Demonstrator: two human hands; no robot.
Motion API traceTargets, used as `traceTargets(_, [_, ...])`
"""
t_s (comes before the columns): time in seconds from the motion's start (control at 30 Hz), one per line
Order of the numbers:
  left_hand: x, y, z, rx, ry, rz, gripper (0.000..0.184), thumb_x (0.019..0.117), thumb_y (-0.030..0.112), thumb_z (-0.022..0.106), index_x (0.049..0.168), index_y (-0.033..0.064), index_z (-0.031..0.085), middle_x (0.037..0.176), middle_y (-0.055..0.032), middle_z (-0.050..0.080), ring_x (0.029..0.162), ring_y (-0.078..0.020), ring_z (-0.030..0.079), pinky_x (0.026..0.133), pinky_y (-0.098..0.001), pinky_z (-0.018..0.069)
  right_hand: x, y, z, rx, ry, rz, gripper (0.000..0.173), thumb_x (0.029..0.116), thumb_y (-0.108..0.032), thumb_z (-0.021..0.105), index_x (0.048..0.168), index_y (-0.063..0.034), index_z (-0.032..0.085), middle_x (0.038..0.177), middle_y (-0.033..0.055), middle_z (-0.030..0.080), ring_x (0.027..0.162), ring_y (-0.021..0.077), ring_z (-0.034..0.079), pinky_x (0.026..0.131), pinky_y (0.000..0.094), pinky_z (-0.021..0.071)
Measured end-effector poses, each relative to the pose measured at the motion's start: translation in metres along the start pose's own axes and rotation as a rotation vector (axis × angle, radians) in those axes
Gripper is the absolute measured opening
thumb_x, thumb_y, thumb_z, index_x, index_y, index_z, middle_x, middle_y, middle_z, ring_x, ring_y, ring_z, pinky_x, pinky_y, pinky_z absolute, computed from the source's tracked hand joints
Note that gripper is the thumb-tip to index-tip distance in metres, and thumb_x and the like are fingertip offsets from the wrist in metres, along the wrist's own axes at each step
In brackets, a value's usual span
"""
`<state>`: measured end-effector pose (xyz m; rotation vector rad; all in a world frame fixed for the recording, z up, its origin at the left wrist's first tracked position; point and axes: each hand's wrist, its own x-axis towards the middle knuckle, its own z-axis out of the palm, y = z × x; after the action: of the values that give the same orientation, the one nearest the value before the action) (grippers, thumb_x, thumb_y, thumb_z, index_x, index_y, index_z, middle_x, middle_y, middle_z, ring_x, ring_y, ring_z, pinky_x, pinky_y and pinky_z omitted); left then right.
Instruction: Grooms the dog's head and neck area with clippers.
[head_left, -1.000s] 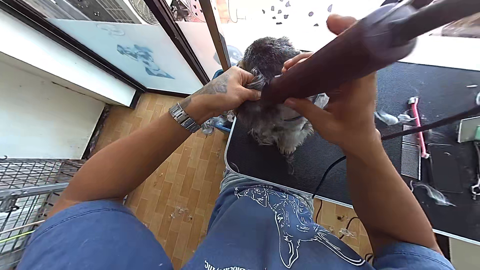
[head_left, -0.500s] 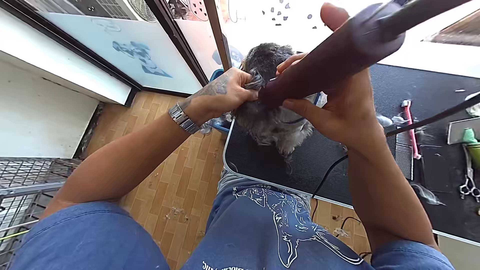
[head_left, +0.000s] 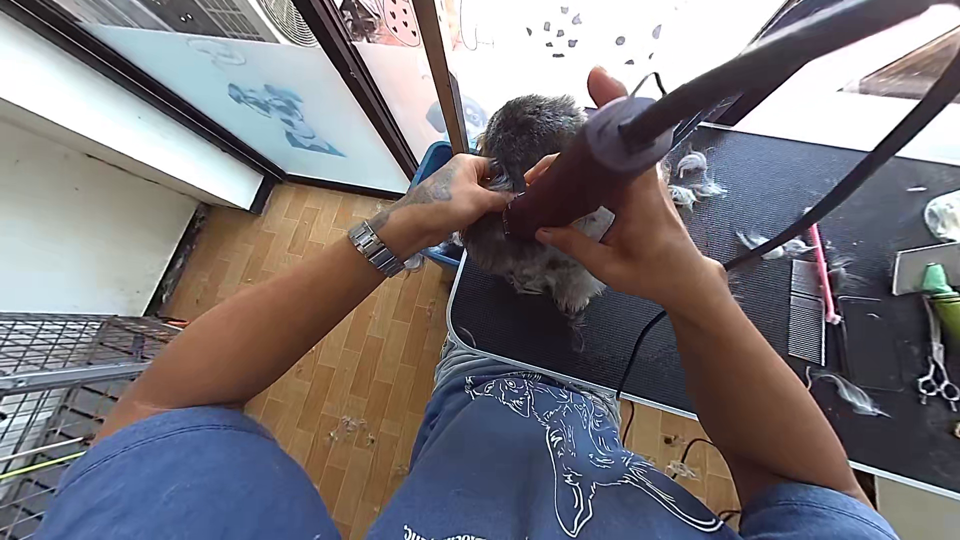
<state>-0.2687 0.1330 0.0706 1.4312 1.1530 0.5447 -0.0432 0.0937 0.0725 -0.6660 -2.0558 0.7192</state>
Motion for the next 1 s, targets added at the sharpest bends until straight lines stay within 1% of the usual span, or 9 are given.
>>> traceTargets(0.13, [0.001,-0.005,0.002,0.002,-0.017,0.037,0.018,0.0855,-0.005,0.07,0.102,0.0006,0.066,0.088,-0.0072,0.072,0.077,-0.0103,0.07,0.069,-0.0266,0.0599,-0.002,0.001,-0.004,0.049,0.074,-0.069,0.088,0.0908,-0.011,0.072,0.155,0.0122,0.016,0.126,0.0188,0.066,0.12,0.0209,0.065,0.104,0.0387,0.0552])
traceTargets(0.2, [0.001,-0.002,-0.001,0.016,-0.024,0.049,0.023,0.0867,-0.005,0.07,0.108,-0.001,0.065,0.094,-0.0091,0.074,0.082,-0.012,0.072,0.075,-0.0281,0.0614,0.0,0.001,-0.011,0.075,0.151,-0.084,0.087,0.0912,-0.009,0.072,0.152,0.0143,0.015,0.125,0.0221,0.065,0.12,0.0253,0.065,0.104,0.0429,0.0557])
traceTargets(0.3, [0.0,0.002,-0.007,0.044,-0.042,0.067,0.021,0.0891,-0.005,0.068,0.109,0.0002,0.064,0.096,-0.0071,0.073,0.084,-0.0097,0.071,0.077,-0.0264,0.0607,0.008,0.002,-0.013,0.049,0.153,-0.083,0.085,0.0911,-0.011,0.072,0.15,0.0155,0.017,0.125,0.0212,0.065,0.119,0.0236,0.066,0.102,0.0405,0.0573])
traceTargets(0.43, [-0.001,0.004,-0.016,0.067,-0.073,0.062,0.008,0.0949,-0.002,0.063,0.1,0.0002,0.068,0.086,-0.0066,0.073,0.076,-0.0096,0.07,0.071,-0.0267,0.0596,0.017,0.008,-0.007,0.026,0.093,-0.103,0.086,0.0912,-0.011,0.072,0.153,0.0142,0.018,0.126,0.02,0.065,0.12,0.0208,0.065,0.103,0.0367,0.0562])
traceTargets(0.63, [-0.004,0.004,-0.017,0.064,-0.052,0.056,0.01,0.0974,-0.001,0.06,0.093,0.0023,0.069,0.08,-0.0034,0.072,0.071,-0.006,0.068,0.066,-0.0223,0.0568,0.02,0.002,-0.001,-0.084,-0.029,-0.017,0.082,0.0916,-0.021,0.072,0.153,0.0083,0.025,0.123,0.0132,0.067,0.115,0.0143,0.066,0.099,0.0346,0.0562])
traceTargets(0.73, [-0.003,0.003,-0.019,0.044,-0.075,0.06,0.008,0.0972,0.0,0.061,0.095,0.0008,0.069,0.081,-0.0048,0.072,0.072,-0.0073,0.069,0.068,-0.024,0.0586,0.022,-0.002,-0.004,-0.048,0.003,-0.031,0.082,0.0913,-0.017,0.073,0.152,0.0116,0.025,0.124,0.0154,0.066,0.117,0.0144,0.066,0.102,0.032,0.0558])
traceTargets(0.83, [-0.003,0.005,-0.021,0.055,-0.078,0.068,0.011,0.0975,-0.001,0.059,0.093,0.0024,0.069,0.079,-0.0033,0.071,0.07,-0.0062,0.068,0.066,-0.0226,0.0574,0.021,-0.005,0.0,-0.046,0.074,-0.075,0.081,0.091,-0.015,0.073,0.149,0.0145,0.025,0.124,0.0191,0.066,0.118,0.0187,0.066,0.101,0.0345,0.057])
traceTargets(0.93, [-0.006,0.008,-0.019,0.069,-0.059,0.107,0.016,0.0993,0.0,0.057,0.091,0.0052,0.069,0.079,-0.0006,0.07,0.072,-0.0041,0.066,0.067,-0.0207,0.0562,0.02,-0.005,0.009,-0.177,0.056,-0.07,0.082,0.0899,-0.022,0.073,0.151,0.0116,0.029,0.119,0.0161,0.069,0.113,0.0188,0.068,0.095,0.0385,0.0569])
traceTargets(1.0, [-0.006,0.005,-0.016,0.05,-0.041,0.126,0.017,0.0995,0.0,0.056,0.091,0.0059,0.069,0.079,0.0002,0.07,0.072,-0.0035,0.066,0.067,-0.02,0.0562,0.018,-0.003,0.013,-0.203,0.034,-0.051,0.082,0.0905,-0.024,0.072,0.152,0.0108,0.029,0.12,0.0156,0.068,0.114,0.0195,0.067,0.096,0.0397,0.0557])
